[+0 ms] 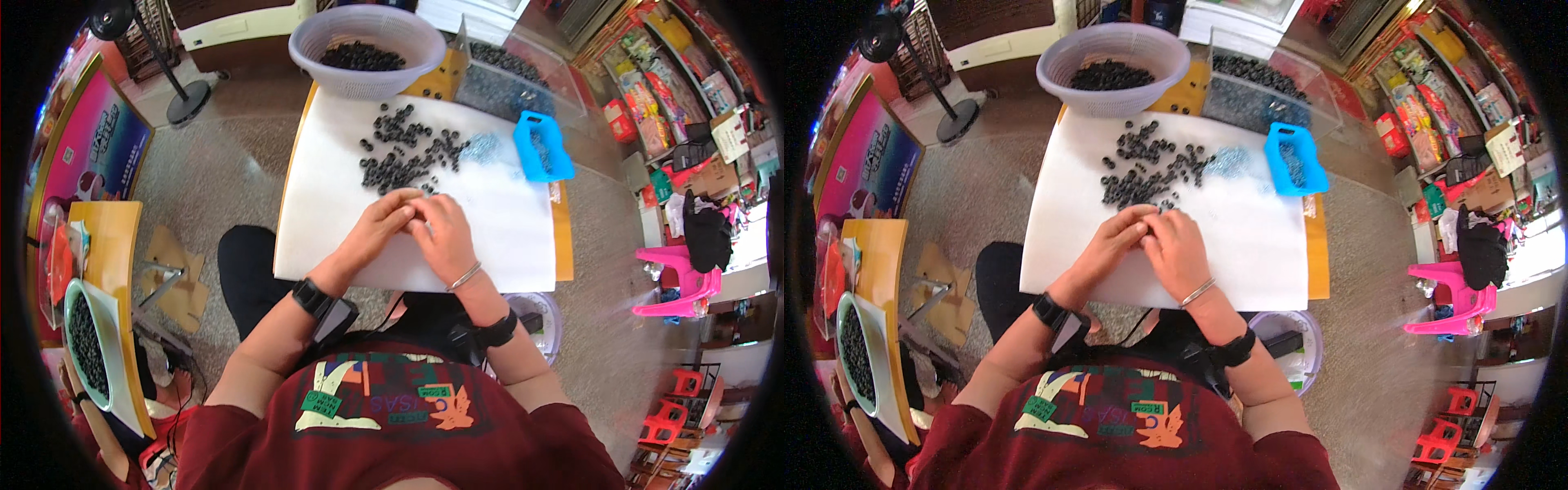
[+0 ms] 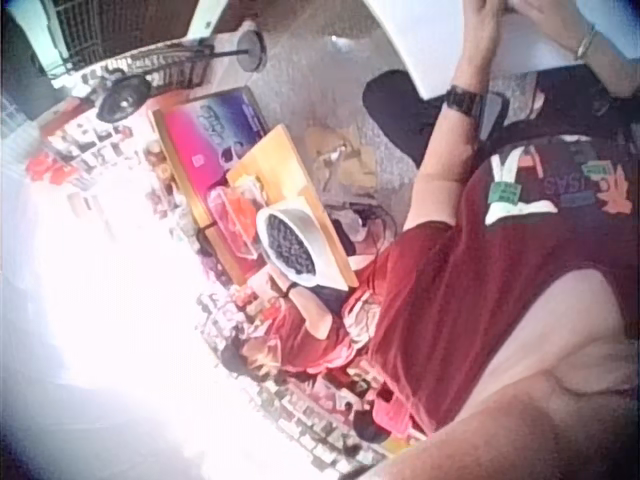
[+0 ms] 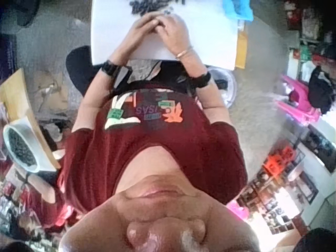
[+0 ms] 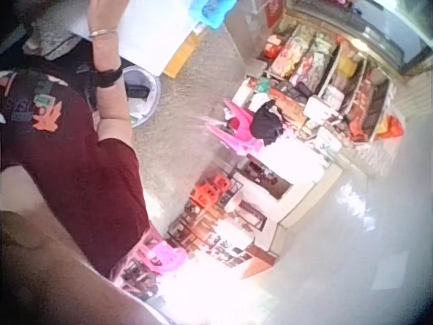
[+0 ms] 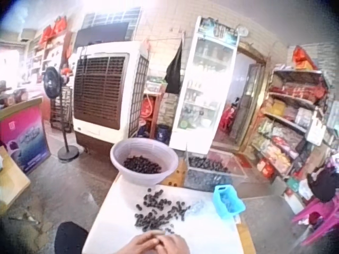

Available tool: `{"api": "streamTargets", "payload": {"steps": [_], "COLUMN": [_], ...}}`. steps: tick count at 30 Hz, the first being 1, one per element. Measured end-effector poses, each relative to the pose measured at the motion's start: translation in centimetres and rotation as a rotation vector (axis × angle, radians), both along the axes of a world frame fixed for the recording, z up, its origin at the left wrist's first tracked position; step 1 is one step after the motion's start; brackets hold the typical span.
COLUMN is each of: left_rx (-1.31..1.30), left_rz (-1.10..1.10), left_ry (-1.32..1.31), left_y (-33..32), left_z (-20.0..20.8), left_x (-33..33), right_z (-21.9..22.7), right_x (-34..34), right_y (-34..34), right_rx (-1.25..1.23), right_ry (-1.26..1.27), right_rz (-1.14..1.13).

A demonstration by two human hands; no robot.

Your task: Assemble small black plastic components by hand on a padded surface.

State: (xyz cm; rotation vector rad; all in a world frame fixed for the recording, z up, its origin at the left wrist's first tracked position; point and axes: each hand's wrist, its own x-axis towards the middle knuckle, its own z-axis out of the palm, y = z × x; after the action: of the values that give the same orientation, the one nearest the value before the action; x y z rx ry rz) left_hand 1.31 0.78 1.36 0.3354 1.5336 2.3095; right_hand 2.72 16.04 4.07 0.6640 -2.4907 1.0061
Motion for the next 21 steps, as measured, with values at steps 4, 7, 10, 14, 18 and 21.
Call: {"api": "streamTargets", "payload": {"steps": [4,7,10,14,18,21], "left_rx": [0.031,-0.074,0.005,-0.046,-0.003,-0.031], "left_rz": [-0.025,-0.011,-0.029,-0.052,-0.062,-0.109], "left_ry": [-0.053,-0.022,-0.08,-0.083,-0.128,-0.081], "left_y": [-0.4,-0.6,-0.7,-0.7,-0.3,-0.7], "left_z": [-0.1,0.4,-0.1,-0.2,-0.4,-0.2], "left_x": [0.3,0.4,0.2,0.0,-0.2,-0.4], "right_z": [0.6,1.4,2.5,7.9,9.8,8.4], "right_x": [-0.9,-2.4,-7.4,-17.3,-23.7,-21.4], "right_y": [0.9,1.7,4.7,9.9,13.6,11.4], "right_rx": [0.099,-0.163,-0.306,-0.286,-0.222,-0.201], "right_ry": [0.018,-0.297,-0.28,0.012,0.066,0.124], "right_rz": [0.062,0.009,-0.091,-0.415,-0.619,-0.47]}}
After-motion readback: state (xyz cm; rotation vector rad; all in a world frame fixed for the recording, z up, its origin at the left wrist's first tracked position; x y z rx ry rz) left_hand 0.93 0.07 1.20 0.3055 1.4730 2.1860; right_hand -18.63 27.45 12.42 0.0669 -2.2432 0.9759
